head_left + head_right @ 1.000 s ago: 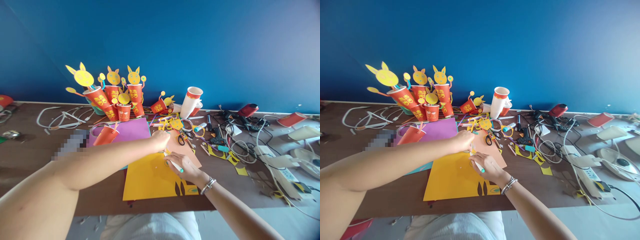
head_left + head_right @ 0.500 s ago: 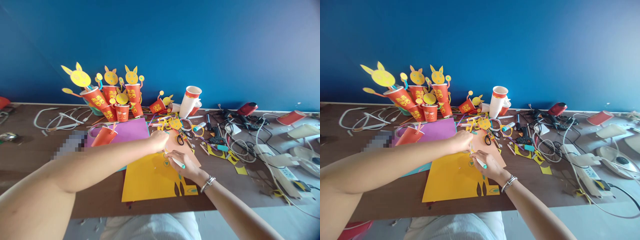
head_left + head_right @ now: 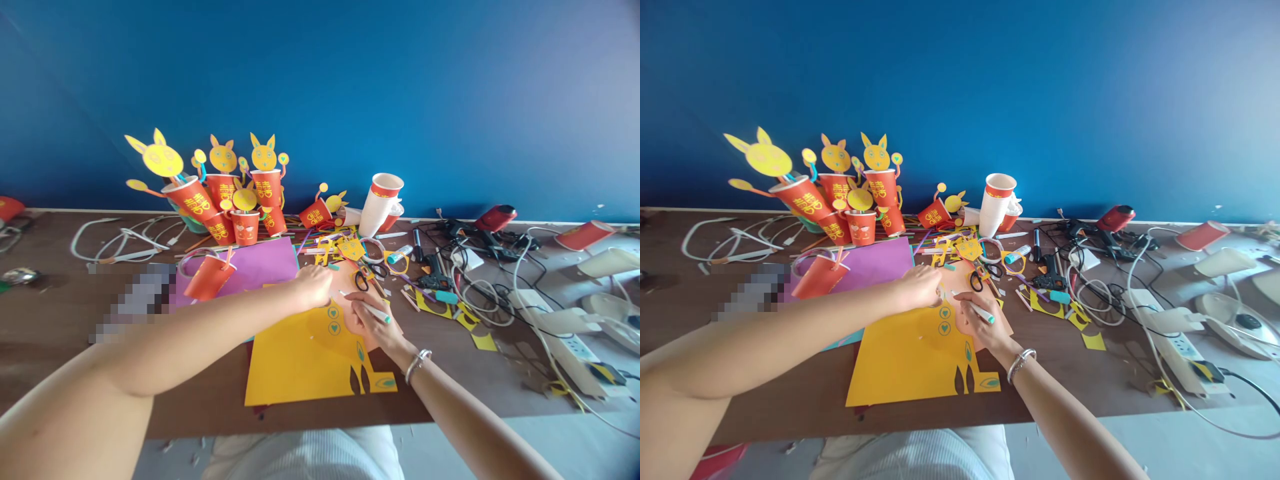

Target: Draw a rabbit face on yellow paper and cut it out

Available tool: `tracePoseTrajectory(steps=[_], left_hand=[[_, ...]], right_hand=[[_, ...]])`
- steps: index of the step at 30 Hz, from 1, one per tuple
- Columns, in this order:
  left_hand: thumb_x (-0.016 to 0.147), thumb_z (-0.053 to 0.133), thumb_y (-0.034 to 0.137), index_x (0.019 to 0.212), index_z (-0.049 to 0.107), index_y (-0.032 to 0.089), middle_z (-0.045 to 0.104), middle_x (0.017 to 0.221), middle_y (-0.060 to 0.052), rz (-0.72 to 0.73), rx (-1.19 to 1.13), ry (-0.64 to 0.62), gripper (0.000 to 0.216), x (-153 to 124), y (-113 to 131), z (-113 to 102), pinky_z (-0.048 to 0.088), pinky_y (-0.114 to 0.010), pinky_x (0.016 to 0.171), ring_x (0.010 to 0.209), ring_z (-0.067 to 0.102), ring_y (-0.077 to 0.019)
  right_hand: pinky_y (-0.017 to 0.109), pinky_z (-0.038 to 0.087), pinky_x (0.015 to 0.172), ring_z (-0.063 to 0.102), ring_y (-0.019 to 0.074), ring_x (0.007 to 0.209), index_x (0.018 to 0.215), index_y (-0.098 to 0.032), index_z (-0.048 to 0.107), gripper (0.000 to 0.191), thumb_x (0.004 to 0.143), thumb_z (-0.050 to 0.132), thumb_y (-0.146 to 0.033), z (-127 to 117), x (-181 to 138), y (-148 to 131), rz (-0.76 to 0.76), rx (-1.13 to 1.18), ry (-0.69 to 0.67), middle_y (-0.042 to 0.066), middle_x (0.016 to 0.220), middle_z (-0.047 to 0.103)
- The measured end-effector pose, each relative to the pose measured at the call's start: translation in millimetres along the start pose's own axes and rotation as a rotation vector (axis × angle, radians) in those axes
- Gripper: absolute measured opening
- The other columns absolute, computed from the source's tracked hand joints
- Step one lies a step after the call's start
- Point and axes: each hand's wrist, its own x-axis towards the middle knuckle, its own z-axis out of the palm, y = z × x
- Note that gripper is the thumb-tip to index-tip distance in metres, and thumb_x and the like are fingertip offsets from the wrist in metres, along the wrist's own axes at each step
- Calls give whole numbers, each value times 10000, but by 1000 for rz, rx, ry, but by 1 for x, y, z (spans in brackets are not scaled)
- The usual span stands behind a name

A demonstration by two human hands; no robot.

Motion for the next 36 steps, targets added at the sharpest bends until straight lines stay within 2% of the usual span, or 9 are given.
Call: tracePoseTrajectory(steps=[6, 13, 15, 17, 19, 25, 29, 34, 36], left_hand=[[748, 578, 310, 1166, 496, 100, 637, 1078, -152, -118, -66, 93, 475, -23, -23, -8, 482, -299, 781, 974, 628, -267], [748, 473, 61, 1033, 579, 149, 604, 1059, -129, -140, 89, 243, 317, -64, -62, 11, 446, -374, 867, 1046, 545, -272], [722, 475, 7, 1002, 613, 122, 586, 1115, -176, -174, 179, 279, 332, -73, -56, 21, 425, -425, 896, 1072, 526, -307], [766, 468, 18, 1057, 618, 131, 576, 1183, -171, -54, 180, 338, 346, -78, -42, 33, 404, -428, 939, 1103, 515, -293], [831, 474, 87, 1032, 640, 153, 619, 1138, -130, 138, 143, 312, 268, -81, -24, 50, 425, -385, 917, 1063, 546, -255], [909, 477, 375, 1144, 615, 43, 617, 1184, -208, 305, 220, 408, 430, -77, 14, 99, 416, -405, 941, 1127, 541, -305], [910, 468, 417, 1203, 579, 40, 595, 1230, -209, 329, 185, 463, 490, -71, 14, 109, 387, -430, 983, 1195, 504, -317], [916, 446, 421, 1226, 557, 50, 595, 1235, -191, 350, 124, 525, 496, -68, 9, 113, 383, -448, 1001, 1202, 509, -326], [928, 419, 402, 1229, 553, 54, 589, 1250, -185, 360, 125, 519, 479, -69, 7, 113, 391, -449, 1001, 1205, 513, -324]], right_hand=[[234, 410, 536, 488, 111, 572, 1021, -175, 641, 334, 867, 494, -432, 2, -2, 0, -23, 21, 68, 5, 698, 567], [256, 450, 618, 547, 139, 697, 1116, -192, 622, 382, 852, 540, -456, 0, 3, -1, 25, 73, 83, 46, 839, 616], [235, 410, 553, 512, 127, 633, 966, -174, 670, 336, 834, 566, -465, 0, 8, -1, 53, 86, 120, 23, 721, 581], [222, 344, 483, 436, 105, 533, 803, -159, 670, 331, 823, 573, -475, 2, 16, -3, 98, 159, 165, -21, 565, 473], [217, 299, 450, 375, 91, 471, 802, -159, 661, 319, 814, 575, -467, 9, 27, -8, 174, 313, 174, -53, 500, 400], [238, 431, 576, 547, 121, 617, 820, -163, 644, 218, 742, 609, -363, 32, 63, -17, 428, 798, -22, 10, 678, 600], [303, 481, 713, 556, 142, 665, 778, -195, 618, 179, 766, 596, -372, 30, 79, -6, 375, 834, 45, 3, 684, 594], [335, 450, 829, 541, 153, 705, 705, -223, 624, 196, 781, 628, -404, 21, 72, -2, 168, 727, 283, -1, 707, 592], [368, 463, 817, 534, 151, 679, 768, -236, 655, 168, 784, 631, -402, 17, 64, -5, 239, 769, 227, 0, 735, 601]])
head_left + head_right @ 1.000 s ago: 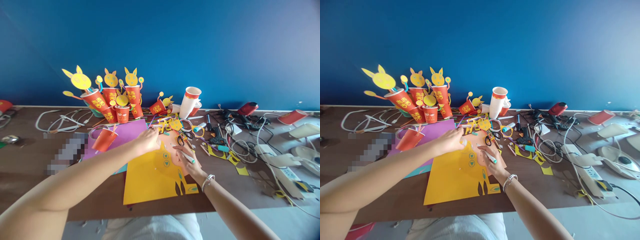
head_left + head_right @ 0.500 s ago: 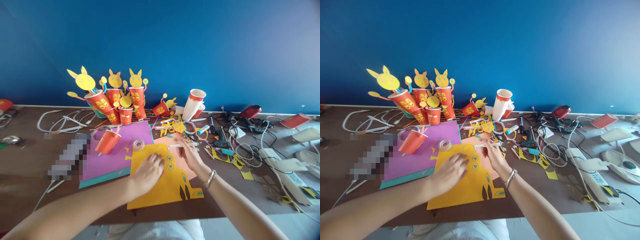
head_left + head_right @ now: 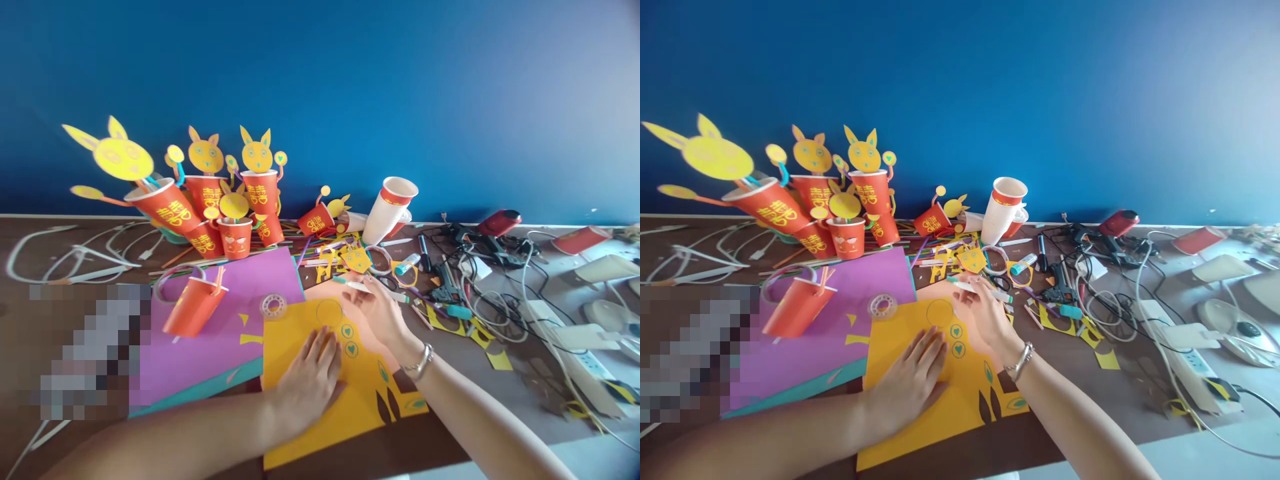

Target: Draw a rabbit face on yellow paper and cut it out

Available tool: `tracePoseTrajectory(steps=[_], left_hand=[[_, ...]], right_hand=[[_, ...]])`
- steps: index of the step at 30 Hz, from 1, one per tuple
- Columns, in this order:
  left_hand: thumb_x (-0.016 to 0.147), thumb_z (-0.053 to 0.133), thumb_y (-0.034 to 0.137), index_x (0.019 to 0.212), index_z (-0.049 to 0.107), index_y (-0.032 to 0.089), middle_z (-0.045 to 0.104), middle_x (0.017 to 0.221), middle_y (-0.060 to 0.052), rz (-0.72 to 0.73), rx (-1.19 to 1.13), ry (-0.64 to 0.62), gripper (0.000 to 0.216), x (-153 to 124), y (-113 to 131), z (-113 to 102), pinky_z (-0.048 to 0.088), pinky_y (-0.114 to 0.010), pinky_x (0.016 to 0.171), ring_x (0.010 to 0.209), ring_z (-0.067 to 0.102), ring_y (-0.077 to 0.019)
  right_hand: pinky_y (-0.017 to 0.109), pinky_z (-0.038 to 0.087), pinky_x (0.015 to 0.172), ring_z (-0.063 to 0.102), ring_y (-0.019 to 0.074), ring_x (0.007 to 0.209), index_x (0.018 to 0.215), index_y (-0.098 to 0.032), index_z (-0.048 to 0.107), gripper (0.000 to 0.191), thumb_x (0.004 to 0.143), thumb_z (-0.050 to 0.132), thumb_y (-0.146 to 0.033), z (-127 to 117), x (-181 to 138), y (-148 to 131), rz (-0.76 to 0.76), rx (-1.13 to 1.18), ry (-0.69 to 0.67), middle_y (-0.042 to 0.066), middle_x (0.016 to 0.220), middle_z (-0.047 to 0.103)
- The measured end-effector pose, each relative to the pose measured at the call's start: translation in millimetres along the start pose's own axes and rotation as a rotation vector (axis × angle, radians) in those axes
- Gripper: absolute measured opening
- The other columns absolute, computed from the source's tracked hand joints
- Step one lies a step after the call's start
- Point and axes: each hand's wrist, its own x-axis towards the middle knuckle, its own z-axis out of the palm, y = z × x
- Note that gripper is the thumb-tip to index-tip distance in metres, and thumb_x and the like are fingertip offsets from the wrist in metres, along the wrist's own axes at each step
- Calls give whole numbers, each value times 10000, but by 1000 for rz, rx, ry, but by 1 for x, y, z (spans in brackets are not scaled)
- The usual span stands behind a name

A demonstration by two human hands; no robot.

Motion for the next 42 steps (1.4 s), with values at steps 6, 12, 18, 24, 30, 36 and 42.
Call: tracePoseTrajectory(steps=[6, 12, 18, 24, 30, 36, 42], left_hand=[[945, 382, 406, 1243, 541, 67, 575, 1282, -172, 29, -23, -44, 479, -2, -4, -1, 391, -431, 1015, 1238, 492, -300], [934, 418, 411, 1253, 530, 51, 566, 1292, -176, 65, -51, -17, 494, -3, -8, 0, 383, -419, 1021, 1231, 493, -300], [931, 408, 446, 1302, 504, 144, 539, 1333, -89, -36, -79, -30, 489, -6, -6, -4, 371, -529, 1026, 1259, 430, -367], [903, 469, 432, 1343, 460, 202, 469, 1387, -67, -79, -126, -80, 496, -9, -6, -3, 316, -647, 1021, 1322, 279, -455], [903, 455, 450, 1341, 458, 200, 468, 1362, -83, -50, -161, -103, 505, -7, -11, -8, 292, -651, 1030, 1332, 256, -454], [916, 411, 461, 1323, 479, 184, 457, 1375, -86, -23, -139, -110, 498, -4, -13, -10, 292, -668, 1012, 1313, 269, -472], [918, 400, 463, 1322, 481, 182, 458, 1378, -88, -14, -129, -113, 499, -5, -13, -11, 288, -673, 1004, 1310, 266, -480]], right_hand=[[313, 448, 705, 534, 156, 687, 791, -210, 673, 175, 791, 615, -376, -4, 0, -9, -34, -177, 58, 10, 709, 589], [280, 400, 569, 478, 135, 576, 711, -211, 606, 202, 802, 583, -390, 13, 7, -5, 25, -325, -32, -8, 639, 529], [237, 284, 431, 401, 107, 470, 696, -226, 462, 254, 793, 575, -432, 11, 0, 9, -24, -543, -83, -45, 568, 484], [229, 296, 457, 375, 98, 494, 631, -213, 415, 275, 767, 583, -383, 7, 4, 11, -116, -722, -105, -49, 552, 443], [245, 344, 497, 431, 118, 524, 608, -215, 431, 215, 758, 548, -315, 9, 3, 12, -137, -824, -107, -37, 563, 487], [242, 328, 471, 411, 115, 510, 599, -217, 413, 224, 750, 553, -305, 11, 1, 10, -128, -866, -127, -42, 552, 474], [241, 278, 446, 369, 112, 498, 600, -216, 409, 239, 748, 559, -329, 15, -2, 5, -107, -884, -139, -39, 537, 454]])
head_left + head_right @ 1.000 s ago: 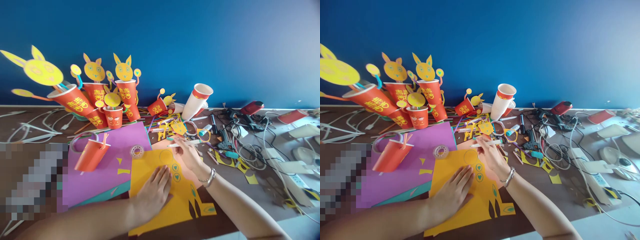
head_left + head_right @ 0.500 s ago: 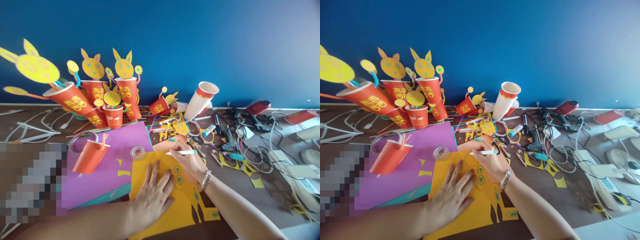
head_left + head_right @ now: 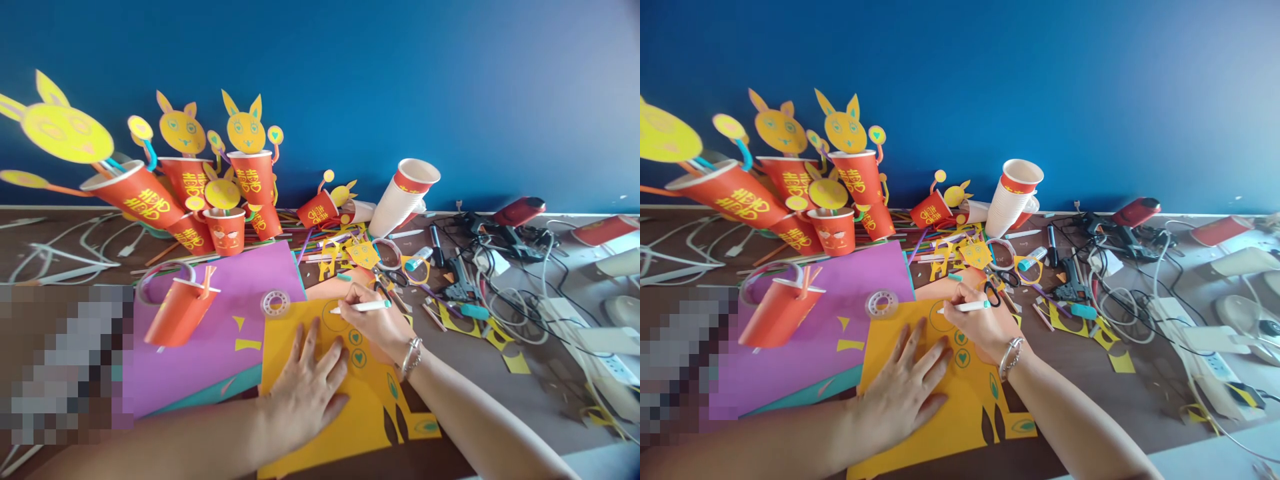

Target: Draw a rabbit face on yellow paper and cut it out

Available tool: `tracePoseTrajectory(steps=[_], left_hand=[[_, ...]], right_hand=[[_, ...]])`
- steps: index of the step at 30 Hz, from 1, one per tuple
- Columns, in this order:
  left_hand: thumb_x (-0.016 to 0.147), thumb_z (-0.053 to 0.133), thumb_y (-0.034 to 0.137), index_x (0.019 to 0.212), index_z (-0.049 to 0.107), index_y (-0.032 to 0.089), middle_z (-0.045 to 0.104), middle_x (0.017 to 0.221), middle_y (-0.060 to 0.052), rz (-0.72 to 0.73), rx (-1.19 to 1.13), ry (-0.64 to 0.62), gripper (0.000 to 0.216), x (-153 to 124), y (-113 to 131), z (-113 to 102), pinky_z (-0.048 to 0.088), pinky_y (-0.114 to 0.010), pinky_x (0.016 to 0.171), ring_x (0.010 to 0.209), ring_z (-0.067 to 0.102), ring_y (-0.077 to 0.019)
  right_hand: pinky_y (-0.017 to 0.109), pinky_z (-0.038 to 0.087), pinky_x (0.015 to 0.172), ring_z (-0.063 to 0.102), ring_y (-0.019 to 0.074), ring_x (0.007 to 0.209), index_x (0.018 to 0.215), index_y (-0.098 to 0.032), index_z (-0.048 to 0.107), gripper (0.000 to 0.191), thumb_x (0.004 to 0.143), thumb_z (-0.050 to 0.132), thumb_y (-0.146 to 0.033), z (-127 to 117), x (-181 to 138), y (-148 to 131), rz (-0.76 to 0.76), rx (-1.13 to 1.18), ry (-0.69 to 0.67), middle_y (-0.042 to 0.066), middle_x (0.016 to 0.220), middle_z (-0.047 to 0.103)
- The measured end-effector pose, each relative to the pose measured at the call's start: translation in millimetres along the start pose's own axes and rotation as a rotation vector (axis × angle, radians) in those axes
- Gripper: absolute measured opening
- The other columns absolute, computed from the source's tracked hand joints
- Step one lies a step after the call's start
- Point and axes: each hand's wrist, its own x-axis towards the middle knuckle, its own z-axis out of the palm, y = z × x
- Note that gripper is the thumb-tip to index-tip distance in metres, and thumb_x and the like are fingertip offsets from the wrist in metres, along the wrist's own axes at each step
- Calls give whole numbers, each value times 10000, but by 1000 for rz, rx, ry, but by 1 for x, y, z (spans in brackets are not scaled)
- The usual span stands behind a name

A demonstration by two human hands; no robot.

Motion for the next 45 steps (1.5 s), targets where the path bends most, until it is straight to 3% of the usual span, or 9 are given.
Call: tracePoseTrajectory(steps=[6, 18, 45], left_hand=[[909, 425, 466, 1323, 485, 184, 480, 1360, -98, -2, -22, -8, 505, 1, 0, -2, 283, -668, 1003, 1308, 288, -471], [920, 398, 458, 1335, 473, 185, 469, 1375, -98, -4, -30, -28, 503, 1, 0, -3, 274, -670, 1008, 1313, 277, -469], [897, 450, 473, 1333, 477, 207, 476, 1361, -102, -17, -32, -22, 511, 1, 0, -2, 262, -655, 1028, 1323, 281, -448]], right_hand=[[245, 284, 445, 348, 114, 510, 603, -219, 403, 286, 751, 574, -396, 0, 0, 3, -10, -13, -2, -40, 537, 422], [251, 284, 481, 358, 117, 532, 629, -216, 409, 264, 768, 582, -360, 1, 0, 7, -26, -39, -24, -41, 573, 427], [244, 334, 484, 371, 124, 551, 627, -230, 396, 210, 763, 541, -297, 2, -1, 6, -74, -45, 82, -27, 588, 441]])
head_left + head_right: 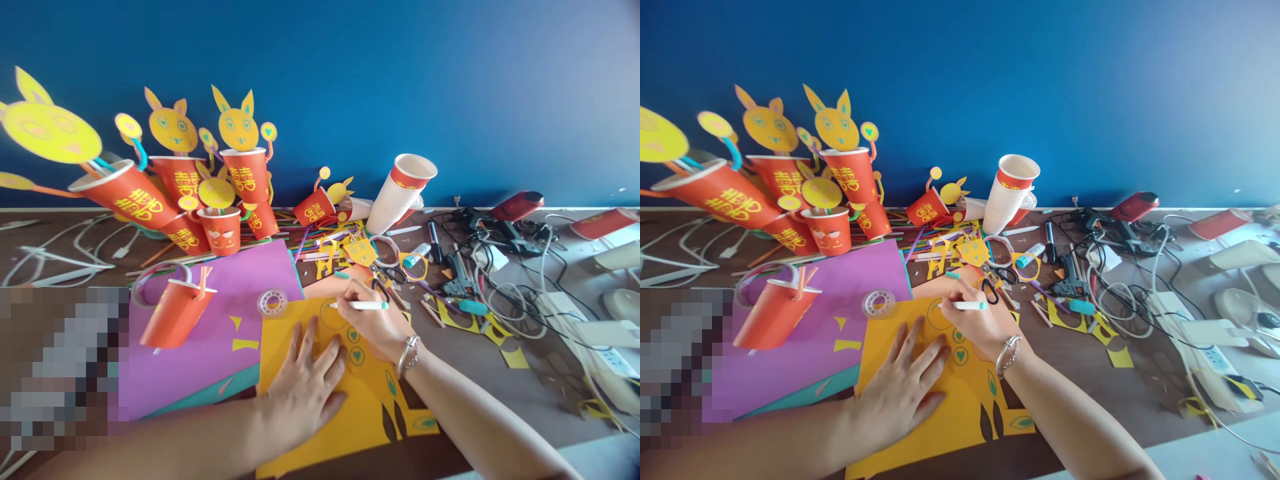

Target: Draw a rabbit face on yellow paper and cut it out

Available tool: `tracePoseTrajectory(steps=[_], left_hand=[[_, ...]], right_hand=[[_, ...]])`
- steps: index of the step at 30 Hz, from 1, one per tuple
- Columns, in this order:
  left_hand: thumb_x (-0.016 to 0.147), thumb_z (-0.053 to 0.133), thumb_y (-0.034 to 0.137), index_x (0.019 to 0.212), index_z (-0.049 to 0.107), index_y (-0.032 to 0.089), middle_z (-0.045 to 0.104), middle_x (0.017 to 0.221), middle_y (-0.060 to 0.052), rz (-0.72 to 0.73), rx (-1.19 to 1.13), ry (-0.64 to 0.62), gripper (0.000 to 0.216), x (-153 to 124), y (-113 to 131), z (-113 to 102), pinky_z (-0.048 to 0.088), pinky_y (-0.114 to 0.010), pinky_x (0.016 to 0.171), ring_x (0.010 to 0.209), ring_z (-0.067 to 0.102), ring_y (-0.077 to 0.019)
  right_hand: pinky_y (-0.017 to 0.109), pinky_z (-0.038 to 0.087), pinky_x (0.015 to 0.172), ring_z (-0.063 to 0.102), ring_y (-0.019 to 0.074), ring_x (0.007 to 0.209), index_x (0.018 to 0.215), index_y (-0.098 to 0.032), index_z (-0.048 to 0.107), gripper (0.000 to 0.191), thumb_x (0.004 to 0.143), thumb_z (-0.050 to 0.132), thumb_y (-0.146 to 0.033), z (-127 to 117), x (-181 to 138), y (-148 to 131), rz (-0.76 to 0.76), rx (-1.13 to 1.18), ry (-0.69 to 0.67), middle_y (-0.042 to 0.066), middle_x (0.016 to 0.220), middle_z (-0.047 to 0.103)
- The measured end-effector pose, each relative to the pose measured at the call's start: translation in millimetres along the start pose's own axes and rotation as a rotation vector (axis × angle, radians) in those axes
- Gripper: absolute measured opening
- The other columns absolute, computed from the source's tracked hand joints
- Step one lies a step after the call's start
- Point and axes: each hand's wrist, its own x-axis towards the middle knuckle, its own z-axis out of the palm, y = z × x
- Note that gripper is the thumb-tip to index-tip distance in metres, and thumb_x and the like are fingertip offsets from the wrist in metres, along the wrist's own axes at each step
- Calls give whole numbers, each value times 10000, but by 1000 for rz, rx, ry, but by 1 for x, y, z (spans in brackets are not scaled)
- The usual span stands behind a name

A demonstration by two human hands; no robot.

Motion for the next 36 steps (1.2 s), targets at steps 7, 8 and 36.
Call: tracePoseTrajectory(steps=[7, 8, 36], left_hand=[[912, 411, 470, 1342, 468, 202, 469, 1377, -90, 4, 3, -18, 509, 0, 0, -1, 292, -665, 1009, 1312, 286, -467], [915, 405, 468, 1339, 471, 198, 472, 1376, -87, 6, 4, -16, 506, 0, 0, -1, 297, -667, 1006, 1306, 292, -471], [904, 434, 476, 1329, 479, 206, 481, 1360, -94, 3, -12, -11, 506, 1, 1, -3, 283, -662, 1014, 1314, 298, -455]], right_hand=[[247, 312, 483, 377, 125, 541, 620, -231, 375, 200, 752, 519, -278, -1, -1, -2, 4, -11, -8, -38, 575, 425], [249, 310, 485, 378, 125, 538, 618, -231, 374, 198, 750, 515, -272, -2, -1, -2, 3, -19, -5, -39, 574, 426], [250, 288, 479, 371, 127, 547, 603, -227, 358, 191, 718, 510, -215, 0, 0, 0, 10, -78, -39, -34, 575, 414]])
